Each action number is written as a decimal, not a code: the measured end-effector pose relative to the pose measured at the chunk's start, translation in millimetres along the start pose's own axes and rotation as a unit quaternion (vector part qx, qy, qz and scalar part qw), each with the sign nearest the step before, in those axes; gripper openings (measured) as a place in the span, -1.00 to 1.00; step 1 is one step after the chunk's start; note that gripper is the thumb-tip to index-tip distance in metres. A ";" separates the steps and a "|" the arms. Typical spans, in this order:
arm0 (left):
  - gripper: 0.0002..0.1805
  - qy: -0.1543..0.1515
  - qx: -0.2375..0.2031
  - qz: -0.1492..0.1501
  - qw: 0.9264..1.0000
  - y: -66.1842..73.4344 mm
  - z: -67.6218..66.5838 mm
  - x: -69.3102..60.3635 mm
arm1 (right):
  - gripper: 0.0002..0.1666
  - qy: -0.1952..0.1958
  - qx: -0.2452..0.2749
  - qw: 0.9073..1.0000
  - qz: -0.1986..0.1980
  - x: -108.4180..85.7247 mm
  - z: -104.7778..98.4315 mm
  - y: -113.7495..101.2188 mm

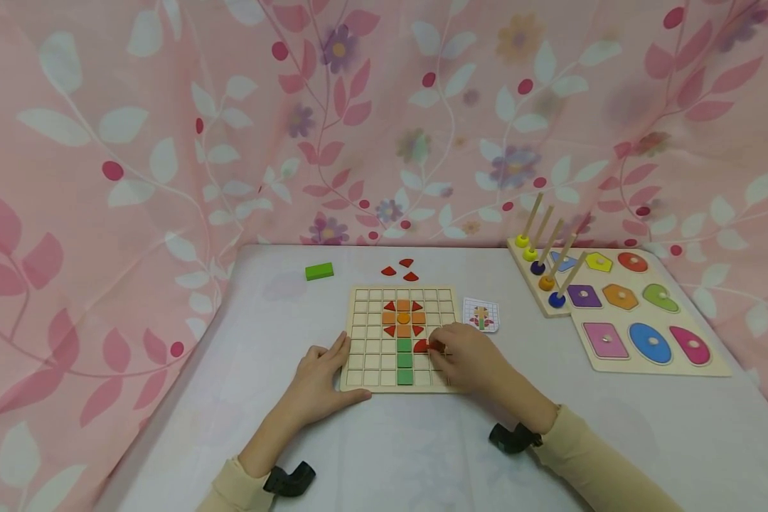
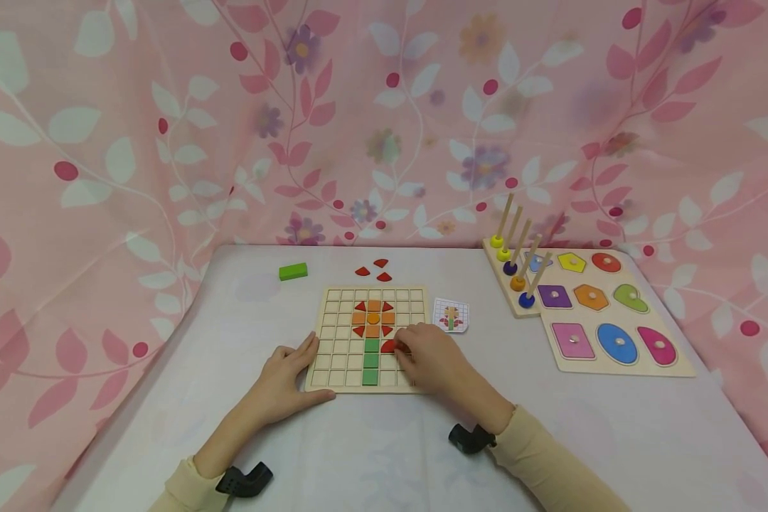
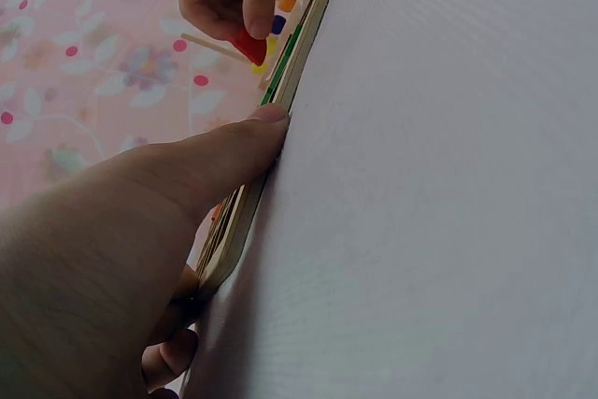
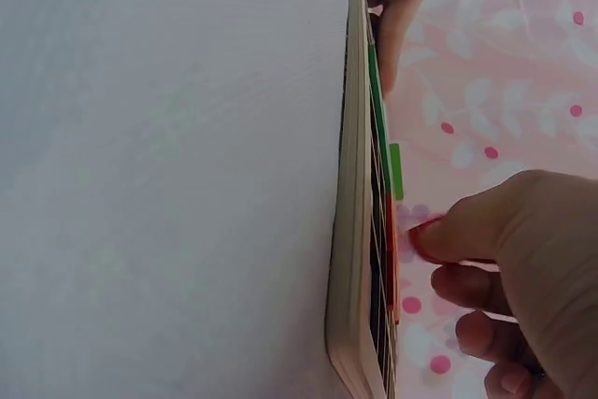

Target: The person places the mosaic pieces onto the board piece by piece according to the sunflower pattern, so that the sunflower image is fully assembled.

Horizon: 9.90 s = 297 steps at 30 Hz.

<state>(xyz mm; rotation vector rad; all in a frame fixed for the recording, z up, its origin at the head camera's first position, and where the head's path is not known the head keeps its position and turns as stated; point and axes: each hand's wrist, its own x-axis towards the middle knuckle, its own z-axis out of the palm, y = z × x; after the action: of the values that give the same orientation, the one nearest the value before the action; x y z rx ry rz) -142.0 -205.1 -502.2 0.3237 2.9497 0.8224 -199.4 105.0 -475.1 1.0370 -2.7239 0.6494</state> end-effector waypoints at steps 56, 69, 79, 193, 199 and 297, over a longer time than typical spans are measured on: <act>0.27 -0.004 -0.002 -0.003 1.000 -2.6 1.5 1.0 | -0.94 -0.046 0.077 0.993 0.074 0.8 -1.4 3.1; 0.26 -0.005 0.001 -0.003 1.000 -2.0 1.3 0.7 | -0.91 -0.057 0.102 0.990 0.072 -2.2 7.6 -10.2; 0.26 -0.005 0.000 -0.007 1.000 -2.5 1.9 0.3 | -0.86 -0.039 0.102 0.987 0.114 -2.2 13.7 -13.2; 0.25 -0.008 0.011 0.001 1.000 -1.5 -0.1 -0.1 | -0.65 -0.036 0.093 0.986 0.134 -7.2 -8.7 23.0; 0.24 -0.007 0.016 0.010 1.000 -2.2 1.0 0.3 | -0.15 -0.040 0.077 0.982 0.168 -26.3 -22.1 27.6; -0.50 0.010 -0.056 -0.020 0.998 15.2 -19.8 233.8 | -0.02 -0.031 0.070 0.994 0.084 -79.1 -2.7 41.4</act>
<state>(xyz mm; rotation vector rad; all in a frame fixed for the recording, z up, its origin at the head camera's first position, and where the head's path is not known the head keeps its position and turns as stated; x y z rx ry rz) -369.7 -151.4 -478.2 0.2510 2.9029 0.9865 -167.7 181.0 -509.9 0.8748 -2.8773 0.8593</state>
